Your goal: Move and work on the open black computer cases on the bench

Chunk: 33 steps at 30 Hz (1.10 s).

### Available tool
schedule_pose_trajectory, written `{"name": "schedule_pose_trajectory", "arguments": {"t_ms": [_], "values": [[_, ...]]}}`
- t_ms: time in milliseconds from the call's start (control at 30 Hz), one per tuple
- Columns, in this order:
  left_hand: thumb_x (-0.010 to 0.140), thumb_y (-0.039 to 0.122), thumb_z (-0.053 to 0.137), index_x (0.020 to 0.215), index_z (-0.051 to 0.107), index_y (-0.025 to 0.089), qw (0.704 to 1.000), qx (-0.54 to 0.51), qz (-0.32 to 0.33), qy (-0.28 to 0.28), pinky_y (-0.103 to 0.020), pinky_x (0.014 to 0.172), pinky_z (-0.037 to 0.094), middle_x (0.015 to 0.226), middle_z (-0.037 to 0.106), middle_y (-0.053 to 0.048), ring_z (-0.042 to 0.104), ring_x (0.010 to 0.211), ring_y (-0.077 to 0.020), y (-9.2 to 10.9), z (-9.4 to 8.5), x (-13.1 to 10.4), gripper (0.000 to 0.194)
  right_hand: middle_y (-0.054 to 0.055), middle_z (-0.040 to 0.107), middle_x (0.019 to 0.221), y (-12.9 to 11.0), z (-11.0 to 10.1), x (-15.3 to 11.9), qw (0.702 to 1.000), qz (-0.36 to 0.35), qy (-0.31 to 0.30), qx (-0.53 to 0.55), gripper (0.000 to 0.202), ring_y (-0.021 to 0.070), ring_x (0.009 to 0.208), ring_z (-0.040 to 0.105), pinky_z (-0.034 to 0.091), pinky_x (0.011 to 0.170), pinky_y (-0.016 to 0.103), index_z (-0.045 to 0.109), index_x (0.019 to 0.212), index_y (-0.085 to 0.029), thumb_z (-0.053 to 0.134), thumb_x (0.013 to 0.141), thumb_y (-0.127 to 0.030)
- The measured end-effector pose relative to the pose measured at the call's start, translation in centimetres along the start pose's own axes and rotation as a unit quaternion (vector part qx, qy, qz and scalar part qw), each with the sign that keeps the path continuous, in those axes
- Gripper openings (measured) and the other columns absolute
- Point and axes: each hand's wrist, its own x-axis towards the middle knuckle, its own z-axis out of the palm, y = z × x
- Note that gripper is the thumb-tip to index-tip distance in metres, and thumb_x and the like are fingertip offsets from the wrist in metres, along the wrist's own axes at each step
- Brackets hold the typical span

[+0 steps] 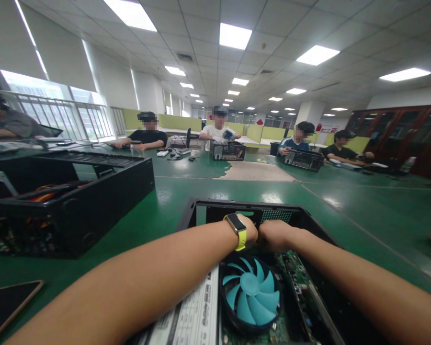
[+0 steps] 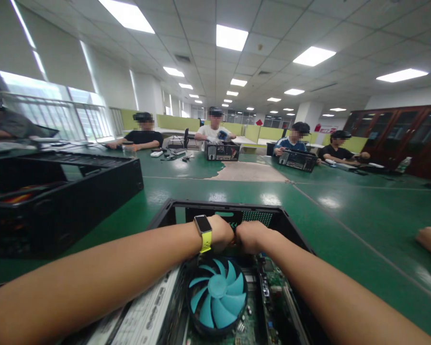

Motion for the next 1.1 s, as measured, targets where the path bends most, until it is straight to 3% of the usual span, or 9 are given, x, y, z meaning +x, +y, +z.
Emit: {"name": "schedule_pose_trajectory", "arguments": {"t_ms": [100, 267, 467, 867, 1100], "values": [[0.048, 0.012, 0.081, 0.062, 0.072, 0.018, 0.997, 0.053, -0.008, -0.056, -0.043, 0.078, 0.053, 0.073, 0.07, -0.009, 0.066, 0.079, -0.0319, 0.5, -0.2, -0.1, 0.018, 0.017, 0.072, 0.09, -0.4, 0.3, 0.2, 1.0, 0.011, 0.004, -0.013, 0.028, 0.0301, 0.082, 0.068, 0.049, 0.064, 0.033, 0.074, 0.086, -0.015, 0.057, 0.074, -0.033], [0.053, 0.01, 0.076, 0.066, 0.072, 0.016, 0.993, 0.09, -0.003, -0.077, -0.043, 0.078, 0.053, 0.086, 0.071, -0.012, 0.066, 0.082, -0.0327, 0.9, -0.9, -1.0, 0.014, 0.017, 0.072, 0.091, -0.3, 0.5, 0.3, 1.0, 0.019, 0.003, -0.024, 0.029, 0.0304, 0.084, 0.068, 0.051, 0.066, 0.033, 0.074, 0.088, -0.015, 0.058, 0.074, -0.035], [0.049, 0.013, 0.078, 0.055, 0.068, 0.016, 0.99, 0.108, -0.019, -0.093, -0.044, 0.076, 0.053, 0.07, 0.069, -0.01, 0.066, 0.077, -0.0327, 1.0, -0.6, -0.6, 0.012, 0.018, 0.071, 0.094, -0.7, 0.6, 0.3, 1.0, 0.016, 0.001, -0.025, 0.029, 0.0329, 0.087, 0.067, 0.051, 0.069, 0.037, 0.073, 0.091, -0.014, 0.058, 0.074, -0.033], [0.059, 0.011, 0.074, 0.062, 0.073, 0.017, 0.989, 0.113, -0.012, -0.1, -0.04, 0.077, 0.054, 0.065, 0.069, -0.007, 0.067, 0.072, -0.0271, 0.4, 0.4, 0.1, 0.007, 0.018, 0.071, 0.096, -0.8, 0.7, 0.5, 0.998, 0.024, -0.021, -0.045, 0.029, 0.0342, 0.091, 0.067, 0.053, 0.071, 0.039, 0.072, 0.093, -0.012, 0.061, 0.069, -0.023], [0.05, 0.017, 0.08, 0.068, 0.075, 0.023, 0.989, 0.101, -0.018, -0.102, -0.036, 0.073, 0.054, 0.066, 0.069, -0.005, 0.067, 0.075, -0.0279, 0.2, 0.8, 0.8, 0.019, 0.018, 0.07, 0.097, -1.1, 0.4, 0.2, 0.998, 0.019, -0.025, -0.052, 0.029, 0.0332, 0.091, 0.067, 0.053, 0.071, 0.038, 0.072, 0.094, -0.012, 0.061, 0.069, -0.023]]}}
